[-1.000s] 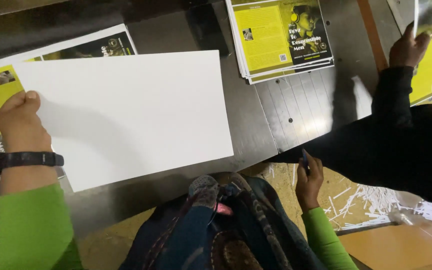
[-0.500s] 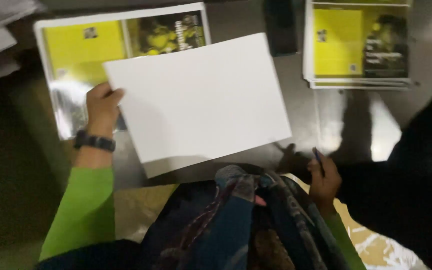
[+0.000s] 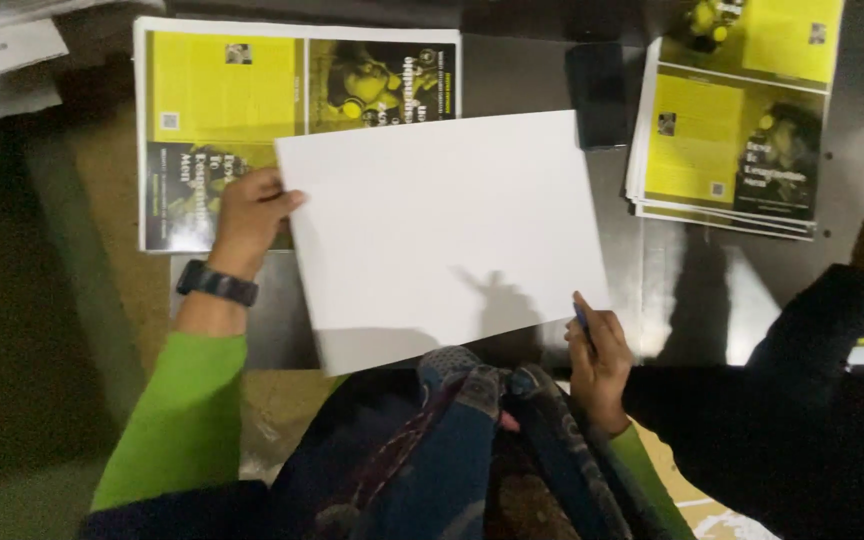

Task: Manually trimming the edges of printed paper sheets using a small hand-held cutting tool on a metal workbench.

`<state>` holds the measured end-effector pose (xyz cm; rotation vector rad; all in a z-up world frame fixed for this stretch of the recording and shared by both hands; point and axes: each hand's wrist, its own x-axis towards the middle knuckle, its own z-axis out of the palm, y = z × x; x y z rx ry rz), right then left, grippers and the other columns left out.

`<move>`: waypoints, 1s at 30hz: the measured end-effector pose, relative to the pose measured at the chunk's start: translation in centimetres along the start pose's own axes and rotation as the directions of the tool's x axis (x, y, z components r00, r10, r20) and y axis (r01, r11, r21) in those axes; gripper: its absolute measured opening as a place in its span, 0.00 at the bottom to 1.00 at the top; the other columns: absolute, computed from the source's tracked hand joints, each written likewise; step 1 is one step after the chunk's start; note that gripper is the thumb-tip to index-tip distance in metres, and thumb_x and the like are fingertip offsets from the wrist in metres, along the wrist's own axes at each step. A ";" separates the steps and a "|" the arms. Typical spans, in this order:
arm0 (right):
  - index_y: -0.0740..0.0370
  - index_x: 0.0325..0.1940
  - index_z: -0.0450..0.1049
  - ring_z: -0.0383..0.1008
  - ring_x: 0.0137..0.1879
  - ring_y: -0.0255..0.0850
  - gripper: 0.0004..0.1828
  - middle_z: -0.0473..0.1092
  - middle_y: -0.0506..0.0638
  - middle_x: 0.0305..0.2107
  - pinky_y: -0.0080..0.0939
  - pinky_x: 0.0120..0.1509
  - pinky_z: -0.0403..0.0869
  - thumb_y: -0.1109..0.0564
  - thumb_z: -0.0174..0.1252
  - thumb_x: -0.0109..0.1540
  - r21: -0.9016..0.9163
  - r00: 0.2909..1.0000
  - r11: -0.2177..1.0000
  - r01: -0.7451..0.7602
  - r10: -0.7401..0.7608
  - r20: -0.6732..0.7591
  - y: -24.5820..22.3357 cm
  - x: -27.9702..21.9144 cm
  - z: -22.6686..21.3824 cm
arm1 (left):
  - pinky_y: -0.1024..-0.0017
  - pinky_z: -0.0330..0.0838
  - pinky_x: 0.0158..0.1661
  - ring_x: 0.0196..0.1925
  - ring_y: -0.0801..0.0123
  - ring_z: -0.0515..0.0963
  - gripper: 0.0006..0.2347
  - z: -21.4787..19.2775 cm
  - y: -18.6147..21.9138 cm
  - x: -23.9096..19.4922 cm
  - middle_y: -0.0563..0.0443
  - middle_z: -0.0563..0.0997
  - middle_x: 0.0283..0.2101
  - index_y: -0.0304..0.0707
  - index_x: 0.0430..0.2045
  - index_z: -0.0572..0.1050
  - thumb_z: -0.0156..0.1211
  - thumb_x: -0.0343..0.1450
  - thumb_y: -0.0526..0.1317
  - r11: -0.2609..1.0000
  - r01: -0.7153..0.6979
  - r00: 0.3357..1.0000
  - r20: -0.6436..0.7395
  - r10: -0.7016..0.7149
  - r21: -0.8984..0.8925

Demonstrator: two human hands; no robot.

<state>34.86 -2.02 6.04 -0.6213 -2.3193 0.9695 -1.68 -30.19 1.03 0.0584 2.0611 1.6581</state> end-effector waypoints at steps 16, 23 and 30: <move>0.78 0.58 0.68 0.65 0.27 0.40 0.18 0.68 0.56 0.26 0.38 0.34 0.67 0.68 0.49 0.65 -0.018 0.921 0.988 0.152 -0.149 -0.360 -1.0 0.5 -3.2 | 0.58 0.78 0.32 0.37 0.53 0.80 0.15 10.6 0.7 0.0 0.37 0.78 0.37 0.26 0.44 0.74 0.67 0.64 0.31 0.977 -0.180 0.983 -0.066 0.173 -0.117; 0.79 0.56 0.70 0.66 0.32 0.48 0.16 0.63 0.60 0.30 0.43 0.37 0.64 0.69 0.48 0.65 -0.273 0.913 0.962 0.023 -0.131 -0.386 1.7 0.7 -4.2 | 0.65 0.75 0.34 0.30 0.64 0.82 0.05 25.5 -6.2 1.6 0.55 0.82 0.28 0.43 0.30 0.79 0.65 0.64 0.37 0.995 -0.039 0.999 -0.006 0.039 0.095; 0.71 0.52 0.74 0.71 0.31 0.38 0.16 0.66 0.53 0.27 0.36 0.30 0.69 0.70 0.57 0.60 0.191 0.917 0.946 -0.261 0.305 -0.257 2.3 0.8 1.7 | 0.72 0.74 0.28 0.23 0.69 0.81 0.06 26.2 -1.2 -1.3 0.54 0.81 0.26 0.41 0.30 0.76 0.65 0.64 0.37 0.976 -0.084 0.978 0.203 0.043 0.200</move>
